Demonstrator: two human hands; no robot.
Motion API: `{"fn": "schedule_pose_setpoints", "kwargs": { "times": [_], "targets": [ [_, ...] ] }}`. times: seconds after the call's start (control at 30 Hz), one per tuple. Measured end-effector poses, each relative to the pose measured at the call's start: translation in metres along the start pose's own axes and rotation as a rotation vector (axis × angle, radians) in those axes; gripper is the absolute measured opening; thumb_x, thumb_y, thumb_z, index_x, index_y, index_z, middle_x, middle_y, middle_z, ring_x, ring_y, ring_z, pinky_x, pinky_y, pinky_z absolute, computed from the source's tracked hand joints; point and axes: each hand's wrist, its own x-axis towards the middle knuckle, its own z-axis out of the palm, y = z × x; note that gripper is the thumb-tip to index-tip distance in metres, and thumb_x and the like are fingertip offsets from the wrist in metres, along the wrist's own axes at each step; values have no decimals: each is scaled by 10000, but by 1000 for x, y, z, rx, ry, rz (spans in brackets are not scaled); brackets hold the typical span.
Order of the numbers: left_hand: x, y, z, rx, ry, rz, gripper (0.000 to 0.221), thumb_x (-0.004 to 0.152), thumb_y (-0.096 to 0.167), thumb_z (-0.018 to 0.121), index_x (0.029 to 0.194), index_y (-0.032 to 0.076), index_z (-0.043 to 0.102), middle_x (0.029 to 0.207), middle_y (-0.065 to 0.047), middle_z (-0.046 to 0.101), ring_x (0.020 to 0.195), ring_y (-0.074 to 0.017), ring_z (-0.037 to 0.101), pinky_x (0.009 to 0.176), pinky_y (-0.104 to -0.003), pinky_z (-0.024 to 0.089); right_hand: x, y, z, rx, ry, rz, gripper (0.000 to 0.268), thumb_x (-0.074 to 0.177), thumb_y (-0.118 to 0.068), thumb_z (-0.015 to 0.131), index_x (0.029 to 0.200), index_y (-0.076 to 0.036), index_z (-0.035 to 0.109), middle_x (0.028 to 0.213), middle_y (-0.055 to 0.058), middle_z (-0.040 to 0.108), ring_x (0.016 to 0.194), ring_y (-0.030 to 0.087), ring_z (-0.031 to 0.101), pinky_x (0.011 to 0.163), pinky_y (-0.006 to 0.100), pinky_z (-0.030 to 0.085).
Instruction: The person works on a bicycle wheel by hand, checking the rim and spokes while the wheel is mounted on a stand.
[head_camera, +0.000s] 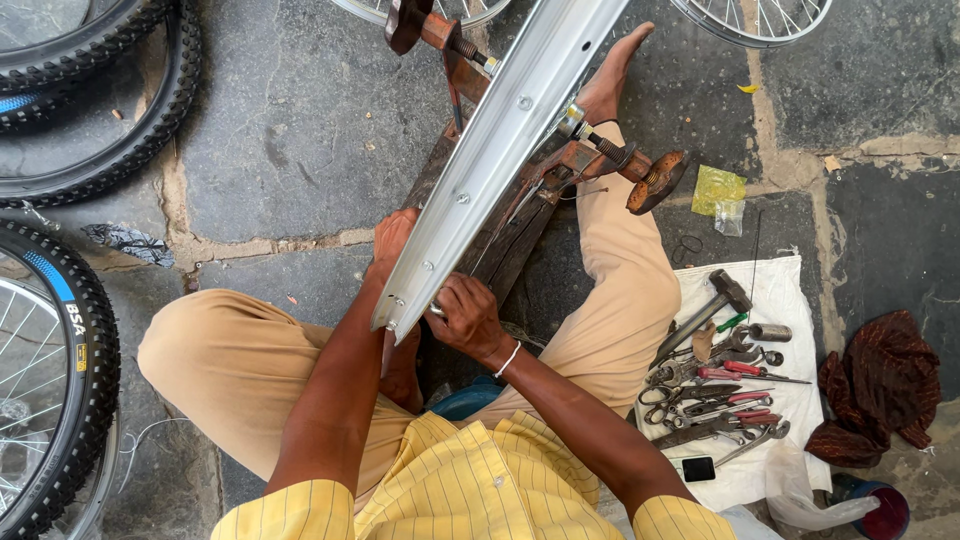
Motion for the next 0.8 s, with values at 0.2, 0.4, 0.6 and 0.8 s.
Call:
{"fn": "schedule_pose_setpoints", "kwargs": {
  "times": [0.2, 0.4, 0.6, 0.8],
  "targets": [
    [3, -14, 17, -70, -413, -520, 398, 1154, 279, 486, 897, 110, 740, 774, -144, 690, 725, -289, 671, 760, -373, 604, 8, -37, -16, 126, 64, -56, 314, 909, -141, 757, 833, -104, 454, 926, 152, 631, 851, 268, 682, 719, 371, 593],
    [-9, -40, 31, -94, 40, 69, 291, 795, 176, 793, 1051, 41, 763, 952, -139, 747, 862, -263, 674, 839, -407, 525, 54, -78, -62, 217, 130, -33, 301, 936, -74, 740, 908, -86, 441, 1071, 153, 658, 962, 275, 727, 777, 375, 628],
    [-8, -34, 30, -1455, 73, -193, 272, 985, 253, 666, 1079, 11, 745, 869, -94, 772, 692, -130, 714, 595, -308, 575, 35, -67, -51, 172, 62, -49, 305, 906, -88, 768, 863, -67, 466, 1086, 192, 662, 981, 318, 726, 813, 375, 641],
    [-13, -25, 27, -1799, 93, -262, 307, 960, 203, 688, 1121, -57, 721, 874, -146, 763, 657, -175, 743, 514, -289, 598, 5, -14, -10, 48, -16, -34, 248, 930, -123, 742, 863, -24, 524, 1097, 214, 649, 1058, 369, 727, 944, 408, 643]
  ]
}}
